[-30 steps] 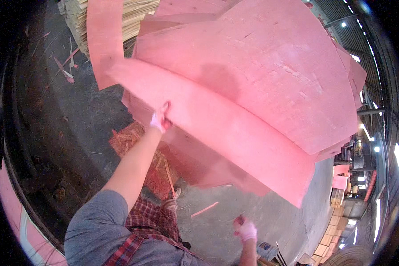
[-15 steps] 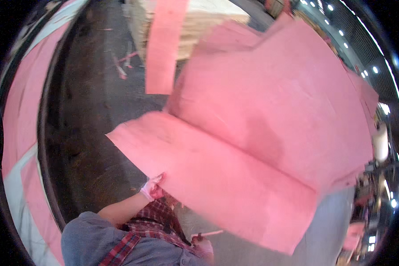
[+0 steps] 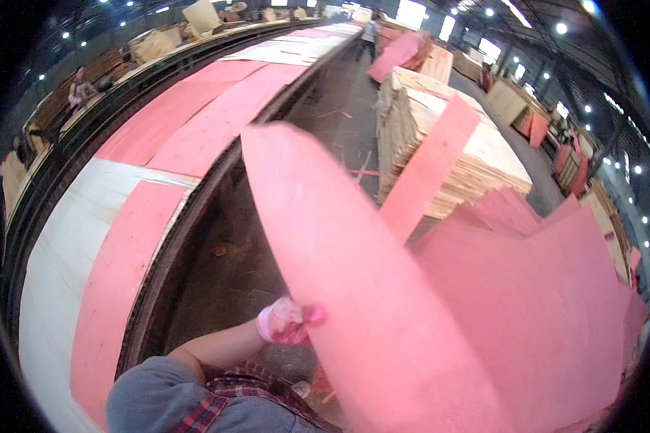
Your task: The person picks up thin wood sheets from a stack and places them onto a moving conveyor belt, occasionally using a small tool to adjust or trim the edges.
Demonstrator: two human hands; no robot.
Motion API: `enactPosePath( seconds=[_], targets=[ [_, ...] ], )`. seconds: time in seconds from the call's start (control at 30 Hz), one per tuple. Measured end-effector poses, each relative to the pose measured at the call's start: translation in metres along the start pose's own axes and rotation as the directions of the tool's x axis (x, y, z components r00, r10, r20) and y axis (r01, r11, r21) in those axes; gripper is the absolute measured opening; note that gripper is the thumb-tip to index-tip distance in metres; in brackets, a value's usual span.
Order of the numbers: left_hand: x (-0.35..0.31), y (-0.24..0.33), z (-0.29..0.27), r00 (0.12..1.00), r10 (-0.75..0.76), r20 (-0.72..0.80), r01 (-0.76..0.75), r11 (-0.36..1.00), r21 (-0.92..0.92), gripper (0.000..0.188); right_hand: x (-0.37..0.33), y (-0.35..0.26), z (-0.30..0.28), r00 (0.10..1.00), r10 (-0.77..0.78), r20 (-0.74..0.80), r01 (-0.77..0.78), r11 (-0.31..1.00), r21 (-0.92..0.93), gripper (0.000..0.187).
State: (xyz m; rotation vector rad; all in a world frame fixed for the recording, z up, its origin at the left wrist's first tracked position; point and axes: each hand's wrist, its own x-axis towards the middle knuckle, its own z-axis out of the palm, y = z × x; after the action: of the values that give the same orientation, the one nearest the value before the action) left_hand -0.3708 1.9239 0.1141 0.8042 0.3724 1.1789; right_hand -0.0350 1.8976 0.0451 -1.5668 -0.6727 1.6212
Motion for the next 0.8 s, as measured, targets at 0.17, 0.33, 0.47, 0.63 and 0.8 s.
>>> enactPosePath(
  seconds=[0.17, 0.33, 0.47, 0.63, 0.8],
  targets=[
    [-0.032, 0.110, -0.061, 0.874, 0.433, 0.221, -0.471, 0.867, 0.164, 0.051, -0.022, -0.068, 0.107, 0.976, -0.168, 0.137, 0.169, 0.986, 0.011, 0.031],
    [-0.146, 0.303, -0.004, 0.600, 0.798, 0.046, -0.776, 0.568, 0.275, 0.042, -0.056, -0.122, 0.239, 0.903, -0.318, 0.289, 0.319, 0.947, 0.046, 0.030],
    [-0.253, 0.391, -0.039, 0.410, 0.903, -0.133, -0.761, 0.418, 0.496, 0.047, -0.088, -0.159, 0.377, 0.780, -0.391, 0.489, 0.392, 0.914, 0.106, 0.029],
    [-0.386, 0.418, -0.128, 0.040, 0.899, -0.436, -0.720, 0.329, 0.611, 0.053, -0.137, -0.182, 0.596, 0.506, -0.378, 0.776, 0.362, 0.909, 0.207, 0.029],
    [-0.477, 0.370, -0.254, -0.254, 0.610, -0.751, -0.778, 0.332, 0.533, 0.058, -0.204, -0.179, 0.842, 0.180, -0.290, 0.940, 0.174, 0.950, 0.260, 0.028]
  ],
)
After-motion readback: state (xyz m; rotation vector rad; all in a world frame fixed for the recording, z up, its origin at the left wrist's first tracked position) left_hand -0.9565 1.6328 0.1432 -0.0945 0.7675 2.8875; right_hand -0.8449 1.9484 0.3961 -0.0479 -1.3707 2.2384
